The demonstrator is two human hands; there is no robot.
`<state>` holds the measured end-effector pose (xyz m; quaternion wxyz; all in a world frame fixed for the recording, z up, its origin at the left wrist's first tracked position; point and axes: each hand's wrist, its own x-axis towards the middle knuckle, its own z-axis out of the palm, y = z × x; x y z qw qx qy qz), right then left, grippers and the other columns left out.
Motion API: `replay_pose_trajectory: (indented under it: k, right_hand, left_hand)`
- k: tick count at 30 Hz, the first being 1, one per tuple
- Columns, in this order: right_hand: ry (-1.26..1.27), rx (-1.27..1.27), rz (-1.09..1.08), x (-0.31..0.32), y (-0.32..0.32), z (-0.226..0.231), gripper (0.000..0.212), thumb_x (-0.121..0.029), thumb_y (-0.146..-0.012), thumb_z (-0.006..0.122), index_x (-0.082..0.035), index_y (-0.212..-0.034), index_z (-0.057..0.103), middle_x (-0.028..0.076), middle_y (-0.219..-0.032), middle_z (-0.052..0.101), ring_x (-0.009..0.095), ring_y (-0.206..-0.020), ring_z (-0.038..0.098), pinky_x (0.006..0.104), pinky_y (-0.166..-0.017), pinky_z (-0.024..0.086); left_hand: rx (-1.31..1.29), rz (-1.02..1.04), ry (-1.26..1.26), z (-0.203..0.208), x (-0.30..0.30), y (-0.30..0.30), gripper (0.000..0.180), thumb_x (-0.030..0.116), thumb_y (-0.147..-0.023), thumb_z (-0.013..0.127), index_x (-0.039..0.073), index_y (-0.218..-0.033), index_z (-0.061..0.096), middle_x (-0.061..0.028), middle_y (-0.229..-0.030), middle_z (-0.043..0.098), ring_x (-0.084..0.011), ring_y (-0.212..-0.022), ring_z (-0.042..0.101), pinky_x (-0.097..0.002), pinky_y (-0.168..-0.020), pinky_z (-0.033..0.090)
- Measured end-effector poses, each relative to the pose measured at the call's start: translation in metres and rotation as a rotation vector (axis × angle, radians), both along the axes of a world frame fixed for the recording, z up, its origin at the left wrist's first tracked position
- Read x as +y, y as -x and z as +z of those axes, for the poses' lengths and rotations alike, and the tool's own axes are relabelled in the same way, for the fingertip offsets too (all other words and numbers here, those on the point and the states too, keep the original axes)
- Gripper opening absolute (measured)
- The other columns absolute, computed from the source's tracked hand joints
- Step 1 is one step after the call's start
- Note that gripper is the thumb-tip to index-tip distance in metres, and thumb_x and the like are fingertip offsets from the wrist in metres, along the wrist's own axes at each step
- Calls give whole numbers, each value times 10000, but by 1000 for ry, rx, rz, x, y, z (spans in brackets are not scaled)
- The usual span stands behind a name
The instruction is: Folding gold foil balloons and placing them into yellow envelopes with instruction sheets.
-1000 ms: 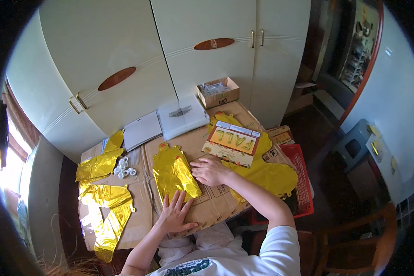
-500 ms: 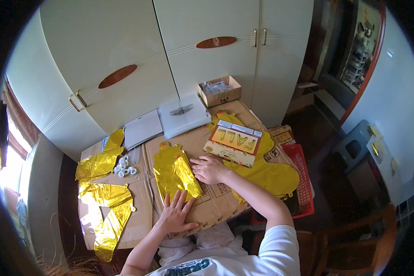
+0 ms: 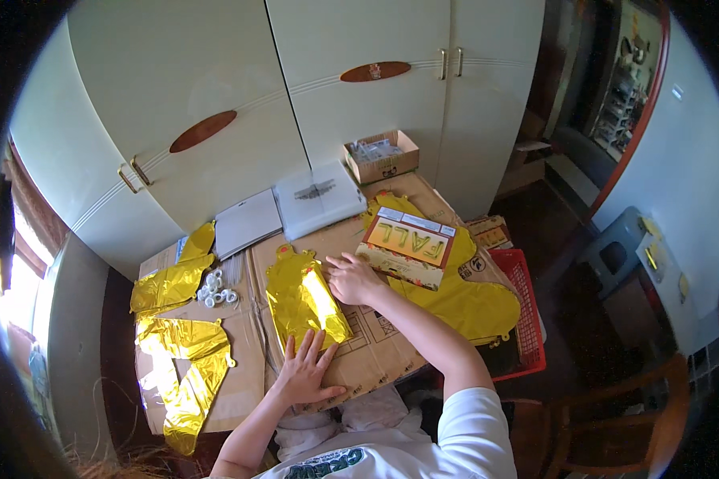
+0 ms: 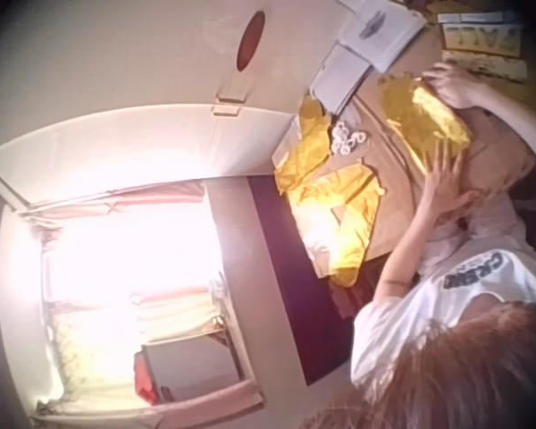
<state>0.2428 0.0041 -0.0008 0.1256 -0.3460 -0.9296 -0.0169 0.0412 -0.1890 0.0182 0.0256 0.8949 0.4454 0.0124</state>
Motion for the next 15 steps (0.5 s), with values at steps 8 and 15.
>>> replay_pose_trajectory:
  k: [8, 15]
  right_hand:
    - [-6, 2, -33, 25, 5, -12, 370, -317, -924, 487, -95, -1121, 709, 29, -1372, 582, 241, -1424, 346, 494, -1171, 244]
    - [171, -98, 61, 3, -1, 4, 377, -334, -906, 537, -117, -1180, 679, 37, -1411, 544, 266, -1472, 238, 521, -1183, 183]
  left_hand:
    - [-2, -3, -8, 0, 0, -1, 982, 803, -788, 460, 119, -1487, 381, -249, -1524, 305, -421, -1430, 261, -671, -1105, 173]
    - [6, 5, -1, 1, 0, 1, 984, 805, -786, 461, 121, -1489, 376, -250, -1526, 303, -426, -1430, 260, -669, -1105, 174]
